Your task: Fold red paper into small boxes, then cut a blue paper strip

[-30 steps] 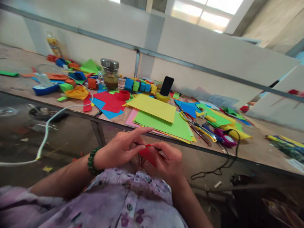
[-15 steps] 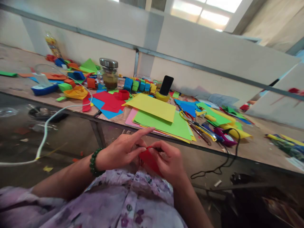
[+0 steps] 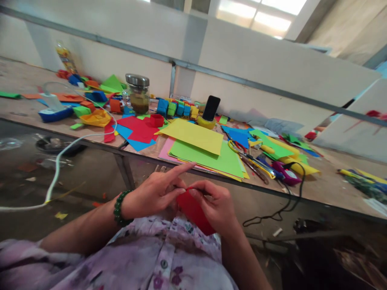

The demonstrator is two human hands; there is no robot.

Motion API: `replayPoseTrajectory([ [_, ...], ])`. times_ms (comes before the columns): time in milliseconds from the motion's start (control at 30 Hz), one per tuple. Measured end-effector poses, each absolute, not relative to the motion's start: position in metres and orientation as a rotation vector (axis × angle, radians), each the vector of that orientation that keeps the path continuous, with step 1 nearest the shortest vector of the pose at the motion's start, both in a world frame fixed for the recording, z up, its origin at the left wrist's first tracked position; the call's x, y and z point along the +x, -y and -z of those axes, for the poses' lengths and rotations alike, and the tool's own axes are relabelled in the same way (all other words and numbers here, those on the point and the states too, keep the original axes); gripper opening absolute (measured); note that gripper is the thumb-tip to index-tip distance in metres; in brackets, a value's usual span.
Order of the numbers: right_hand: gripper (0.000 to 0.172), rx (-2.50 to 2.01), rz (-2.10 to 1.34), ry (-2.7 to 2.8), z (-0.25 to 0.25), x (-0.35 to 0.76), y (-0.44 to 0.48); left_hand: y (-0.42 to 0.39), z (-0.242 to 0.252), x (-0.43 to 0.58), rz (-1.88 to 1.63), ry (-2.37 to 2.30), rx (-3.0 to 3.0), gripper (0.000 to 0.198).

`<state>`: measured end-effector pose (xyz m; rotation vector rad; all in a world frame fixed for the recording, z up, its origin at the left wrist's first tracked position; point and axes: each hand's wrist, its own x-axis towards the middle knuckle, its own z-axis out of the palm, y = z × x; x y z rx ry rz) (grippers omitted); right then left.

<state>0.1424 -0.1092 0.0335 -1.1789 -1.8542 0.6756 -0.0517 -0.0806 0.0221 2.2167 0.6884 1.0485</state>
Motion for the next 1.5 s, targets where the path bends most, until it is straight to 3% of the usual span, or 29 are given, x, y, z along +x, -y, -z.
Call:
replayPoseTrajectory([
  [333, 0.014, -1.225, -0.451, 1.876, -0.032, 0.144, 0.111, 0.083, -0.023, -0.049, -1.071, -0.671, 2.040, 0.062],
  [467, 0.011, -1.217, -0.119, 1.760, -0.029, 0.143, 0.118, 0.083, -0.018, -0.042, -1.140, -0.651, 1.703, 0.082],
  [500, 0.010, -1.213, -0.045, 1.719, -0.028, 0.142, 0.120, 0.083, -0.017, -0.040, -1.157, -0.650, 1.644, 0.077],
  [633, 0.007, -1.170, 0.090, 1.621, -0.023, 0.134, 0.127, 0.088, -0.015, -0.031, -1.184, -0.604, 1.478, 0.028],
  [867, 0.010, -1.005, 0.097, 1.602, -0.011, 0.134, 0.127, 0.096, -0.019, -0.029, -1.303, -0.640, 1.529, 0.015],
  [1067, 0.029, -0.829, 0.226, 1.785, -0.008, 0.147, 0.125, 0.096, -0.017, -0.028, -1.432, -0.531, 1.641, 0.010],
  [1367, 0.039, -0.785, 0.302, 1.947, -0.015, 0.152, 0.127, 0.092, -0.012, -0.030, -1.432, -0.526, 1.629, 0.016],
  [1433, 0.040, -0.795, 0.287, 1.911, -0.015, 0.148, 0.124, 0.092, -0.007, -0.028, -1.351, -0.488, 1.604, 0.040],
  [1500, 0.038, -0.818, 0.280, 1.826, -0.014, 0.142, 0.121, 0.091, 0.003, -0.023, -1.215, -0.417, 1.568, 0.086],
])
